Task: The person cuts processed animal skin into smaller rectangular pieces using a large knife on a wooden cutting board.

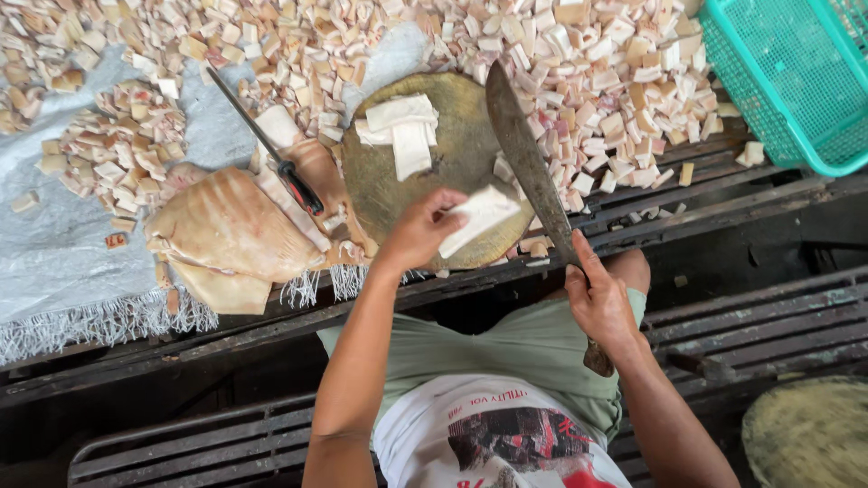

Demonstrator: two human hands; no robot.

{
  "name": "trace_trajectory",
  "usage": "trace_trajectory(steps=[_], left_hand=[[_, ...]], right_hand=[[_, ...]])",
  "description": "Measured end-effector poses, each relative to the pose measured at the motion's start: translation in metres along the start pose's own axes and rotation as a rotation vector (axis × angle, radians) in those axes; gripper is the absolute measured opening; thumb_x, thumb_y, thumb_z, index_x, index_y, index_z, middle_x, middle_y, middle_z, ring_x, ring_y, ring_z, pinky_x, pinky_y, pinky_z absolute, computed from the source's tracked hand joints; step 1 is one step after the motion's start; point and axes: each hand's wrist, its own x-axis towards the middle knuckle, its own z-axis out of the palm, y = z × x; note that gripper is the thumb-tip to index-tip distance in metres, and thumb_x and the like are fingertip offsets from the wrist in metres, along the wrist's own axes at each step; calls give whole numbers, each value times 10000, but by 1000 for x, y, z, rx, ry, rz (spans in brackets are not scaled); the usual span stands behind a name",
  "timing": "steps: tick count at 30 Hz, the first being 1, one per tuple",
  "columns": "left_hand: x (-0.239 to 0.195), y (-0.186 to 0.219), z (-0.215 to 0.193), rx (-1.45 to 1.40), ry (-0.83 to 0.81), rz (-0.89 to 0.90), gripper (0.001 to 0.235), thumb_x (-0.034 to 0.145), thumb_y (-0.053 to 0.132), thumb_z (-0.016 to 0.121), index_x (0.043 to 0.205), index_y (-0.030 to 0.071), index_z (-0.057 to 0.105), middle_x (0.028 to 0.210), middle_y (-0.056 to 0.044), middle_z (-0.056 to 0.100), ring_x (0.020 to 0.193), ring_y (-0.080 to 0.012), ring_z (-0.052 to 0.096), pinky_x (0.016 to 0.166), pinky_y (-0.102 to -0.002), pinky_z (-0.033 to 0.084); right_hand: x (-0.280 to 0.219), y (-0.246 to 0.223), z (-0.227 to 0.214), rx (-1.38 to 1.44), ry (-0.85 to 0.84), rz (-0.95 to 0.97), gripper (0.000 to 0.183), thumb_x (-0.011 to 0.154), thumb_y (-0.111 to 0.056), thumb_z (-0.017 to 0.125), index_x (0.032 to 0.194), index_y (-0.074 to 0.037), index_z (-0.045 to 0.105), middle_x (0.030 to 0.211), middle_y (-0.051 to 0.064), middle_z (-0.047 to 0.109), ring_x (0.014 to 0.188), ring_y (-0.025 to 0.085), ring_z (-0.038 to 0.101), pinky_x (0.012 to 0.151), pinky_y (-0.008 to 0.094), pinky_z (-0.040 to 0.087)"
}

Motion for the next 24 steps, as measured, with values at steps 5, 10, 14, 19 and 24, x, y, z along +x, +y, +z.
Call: trace_trajectory(steps=[5,10,14,19,24], left_hand=[[-25,-12,35,541,108,153,551,791,328,833,1239,54,667,1321,-148,607,1232,-382,534,1056,-498,426],[-44,-4,35,606,17,114,741,755,326,842,1344,-31,569,1344,-176,546,1273,-399,497,1077,-514,393],[-66,-11,24,632,19,213,643,787,213,792,1348,-20,583,1419,-180,524,1248,-397,531,1053,-492,438],[-79,-32,19,729,33,420,409,886,152,715,1259,0,644,1443,-141,542,1238,-346,576,1027,-424,504],[-71,-43,20,799,48,512,360,948,173,676,1256,-12,654,1347,-125,591,1234,-322,583,1040,-420,501]], right_hand=[[-28,-3,2,-66,-30,-20,651,945,-110,610,1568,-152,425,819,282,705,670,404,713,623,448,539],[-36,-9,3,-127,17,-280,646,934,-41,622,1556,-97,455,728,222,676,638,369,682,618,456,524],[-48,-6,-18,-102,239,-528,617,977,28,639,1550,-57,427,725,156,642,556,236,622,545,357,515],[-47,2,-3,-180,406,-591,635,956,32,700,1524,-51,426,640,135,602,484,277,568,483,413,445],[-39,-2,16,-334,-22,-366,713,847,-7,663,1521,-103,449,819,240,715,591,431,673,532,518,532]])
